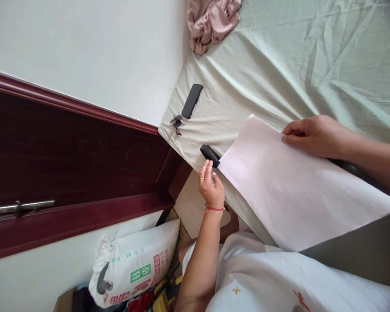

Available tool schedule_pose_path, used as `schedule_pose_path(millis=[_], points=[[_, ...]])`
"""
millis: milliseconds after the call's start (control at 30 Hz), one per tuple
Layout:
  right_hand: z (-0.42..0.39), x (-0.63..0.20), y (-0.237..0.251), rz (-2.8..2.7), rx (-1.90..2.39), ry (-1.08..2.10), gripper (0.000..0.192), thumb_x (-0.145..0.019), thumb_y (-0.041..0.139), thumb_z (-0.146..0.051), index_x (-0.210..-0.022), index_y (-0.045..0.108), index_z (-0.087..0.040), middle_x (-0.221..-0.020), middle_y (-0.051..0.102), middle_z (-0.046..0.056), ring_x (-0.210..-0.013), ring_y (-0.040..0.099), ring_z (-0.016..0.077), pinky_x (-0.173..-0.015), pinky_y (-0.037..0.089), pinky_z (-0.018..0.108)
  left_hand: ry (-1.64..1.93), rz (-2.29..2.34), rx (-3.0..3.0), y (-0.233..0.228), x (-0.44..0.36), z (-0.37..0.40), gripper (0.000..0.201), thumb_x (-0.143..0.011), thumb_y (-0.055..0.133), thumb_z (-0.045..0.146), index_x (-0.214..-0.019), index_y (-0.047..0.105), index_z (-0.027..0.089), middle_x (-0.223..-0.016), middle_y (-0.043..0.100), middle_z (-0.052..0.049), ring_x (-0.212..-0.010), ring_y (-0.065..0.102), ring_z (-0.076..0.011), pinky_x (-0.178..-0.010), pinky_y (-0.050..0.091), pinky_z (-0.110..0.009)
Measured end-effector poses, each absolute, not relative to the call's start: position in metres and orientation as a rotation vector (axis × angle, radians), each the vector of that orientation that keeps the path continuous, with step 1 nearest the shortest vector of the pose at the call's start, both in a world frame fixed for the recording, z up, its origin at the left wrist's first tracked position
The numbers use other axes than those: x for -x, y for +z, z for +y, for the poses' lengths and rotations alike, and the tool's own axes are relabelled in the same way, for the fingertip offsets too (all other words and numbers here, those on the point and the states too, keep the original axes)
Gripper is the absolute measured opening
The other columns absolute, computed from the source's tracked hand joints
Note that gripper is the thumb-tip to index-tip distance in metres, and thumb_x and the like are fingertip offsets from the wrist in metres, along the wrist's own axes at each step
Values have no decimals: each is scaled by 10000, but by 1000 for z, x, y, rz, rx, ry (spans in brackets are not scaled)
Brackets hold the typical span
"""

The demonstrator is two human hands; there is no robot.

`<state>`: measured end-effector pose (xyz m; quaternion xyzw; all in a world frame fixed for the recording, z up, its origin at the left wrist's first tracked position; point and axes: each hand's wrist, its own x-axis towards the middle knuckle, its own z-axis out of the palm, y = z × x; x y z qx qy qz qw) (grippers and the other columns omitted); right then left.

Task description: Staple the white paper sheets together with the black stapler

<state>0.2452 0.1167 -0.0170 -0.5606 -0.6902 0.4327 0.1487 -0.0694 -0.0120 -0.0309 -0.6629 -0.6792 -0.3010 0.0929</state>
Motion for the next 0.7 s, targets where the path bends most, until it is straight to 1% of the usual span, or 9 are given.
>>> schedule_pose_path(millis=[167, 333, 467, 567, 700], points=[[118, -247, -22, -2010, 1534, 1195, 201, -829, 593, -368, -824, 750, -244, -650, 682, -12, -595, 580, 150, -571, 400, 299, -891, -1936, 1942, -40, 72, -12, 454, -959, 416, 80, -1278, 724, 179, -1301, 727, -147, -1257, 640, -227, -1134, 465, -435], [119, -248, -25, -2013, 1532, 1189, 162, -837, 617, -342, -815, 747, -249, -641, 676, -15, -590, 576, 153, -590, 400, 313, -820, -1954, 1911, -47, 71, -13, 541, -884, 392, 17, -1270, 735, 179, -1303, 728, -148, -1229, 654, -239, -1105, 476, -445], [119, -247, -26, -1991, 1621, 1214, 133, -848, 641, -333, -824, 751, -261, -653, 688, -17, -607, 591, 163, -609, 408, 324, -743, -1982, 1917, -47, 72, -13, 546, -844, 412, 6, -1231, 753, 186, -1292, 736, -143, -1195, 673, -253, -1102, 473, -466], [119, -246, -24, -1999, 1604, 1228, 137, -854, 632, -331, -820, 746, -263, -665, 692, -16, -612, 591, 166, -607, 406, 323, -762, -2022, 1919, -46, 70, -14, 565, -821, 417, -2, -1250, 735, 180, -1314, 720, -153, -1209, 670, -257, -1109, 475, -474], [117, -245, -19, -2020, 1604, 1267, 139, -865, 611, -329, -832, 732, -268, -700, 688, -16, -646, 587, 169, -640, 406, 318, -828, -2127, 1927, -48, 63, -15, 615, -808, 420, -10, -1358, 642, 153, -1411, 638, -184, -1334, 601, -262, -1136, 472, -462]])
